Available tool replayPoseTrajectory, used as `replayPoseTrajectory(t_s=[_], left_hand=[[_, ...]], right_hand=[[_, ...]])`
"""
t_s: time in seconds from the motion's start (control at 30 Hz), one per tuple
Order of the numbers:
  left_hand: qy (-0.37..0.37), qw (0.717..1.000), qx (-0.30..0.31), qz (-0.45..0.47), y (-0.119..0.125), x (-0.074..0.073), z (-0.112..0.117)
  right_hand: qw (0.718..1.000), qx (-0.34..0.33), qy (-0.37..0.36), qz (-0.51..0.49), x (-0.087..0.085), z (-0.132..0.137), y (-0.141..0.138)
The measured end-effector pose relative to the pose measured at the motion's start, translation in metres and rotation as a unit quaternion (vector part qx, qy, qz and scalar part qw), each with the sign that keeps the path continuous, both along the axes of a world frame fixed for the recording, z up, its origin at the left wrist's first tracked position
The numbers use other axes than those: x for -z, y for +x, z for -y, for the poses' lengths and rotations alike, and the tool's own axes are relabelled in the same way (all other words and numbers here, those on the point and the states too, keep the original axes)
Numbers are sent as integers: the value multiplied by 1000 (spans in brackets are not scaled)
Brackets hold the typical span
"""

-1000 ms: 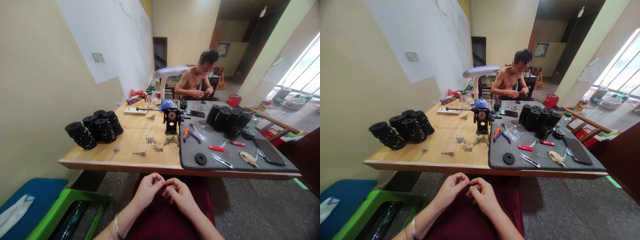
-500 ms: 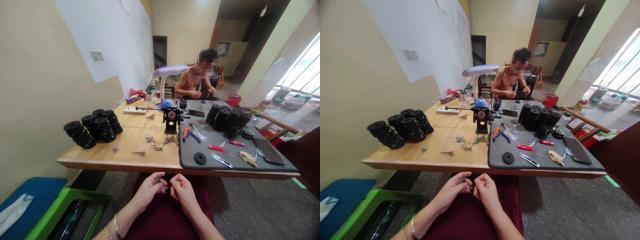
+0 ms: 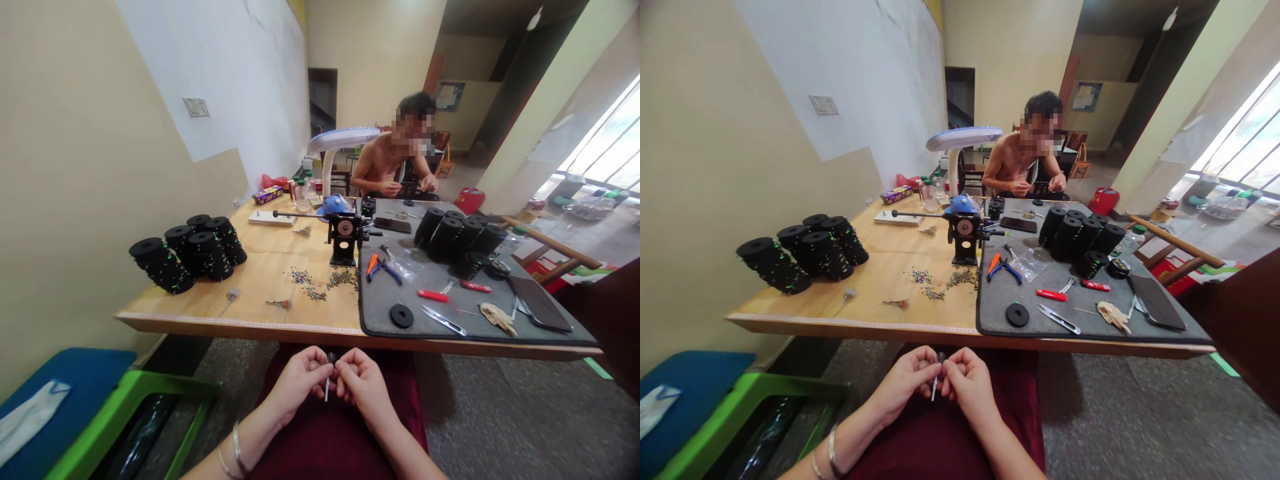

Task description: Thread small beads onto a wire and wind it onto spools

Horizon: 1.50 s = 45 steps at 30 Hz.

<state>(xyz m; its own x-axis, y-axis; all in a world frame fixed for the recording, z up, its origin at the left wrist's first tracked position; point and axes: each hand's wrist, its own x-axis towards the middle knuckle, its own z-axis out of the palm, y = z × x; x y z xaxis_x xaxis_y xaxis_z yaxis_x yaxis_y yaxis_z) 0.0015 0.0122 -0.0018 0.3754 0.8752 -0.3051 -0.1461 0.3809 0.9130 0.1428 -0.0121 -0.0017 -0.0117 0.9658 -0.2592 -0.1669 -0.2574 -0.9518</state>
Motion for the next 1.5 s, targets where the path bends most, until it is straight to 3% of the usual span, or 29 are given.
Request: replayPoseTrajectory(t_s=[0.2,0.87,1.0,1.23,1.37,1.5], left_hand=[[-3,1000,15,11,2,-2,2],[86,995,21,-53,3,6,4],[66,997,17,-37,5,4,5],[-51,996,6,77,3,7,5],[-51,996,16,70,4,7,4],[-60,996,-20,56,4,6,2]], right_hand=[[1000,1,16,11,3,-1,0],[989,-13,89,115,11,1,2],[990,-9,82,112,9,1,2],[999,3,19,41,12,-3,1],[1000,-4,-1,10,10,-3,1],[999,-25,-27,-4,10,-1,2]])
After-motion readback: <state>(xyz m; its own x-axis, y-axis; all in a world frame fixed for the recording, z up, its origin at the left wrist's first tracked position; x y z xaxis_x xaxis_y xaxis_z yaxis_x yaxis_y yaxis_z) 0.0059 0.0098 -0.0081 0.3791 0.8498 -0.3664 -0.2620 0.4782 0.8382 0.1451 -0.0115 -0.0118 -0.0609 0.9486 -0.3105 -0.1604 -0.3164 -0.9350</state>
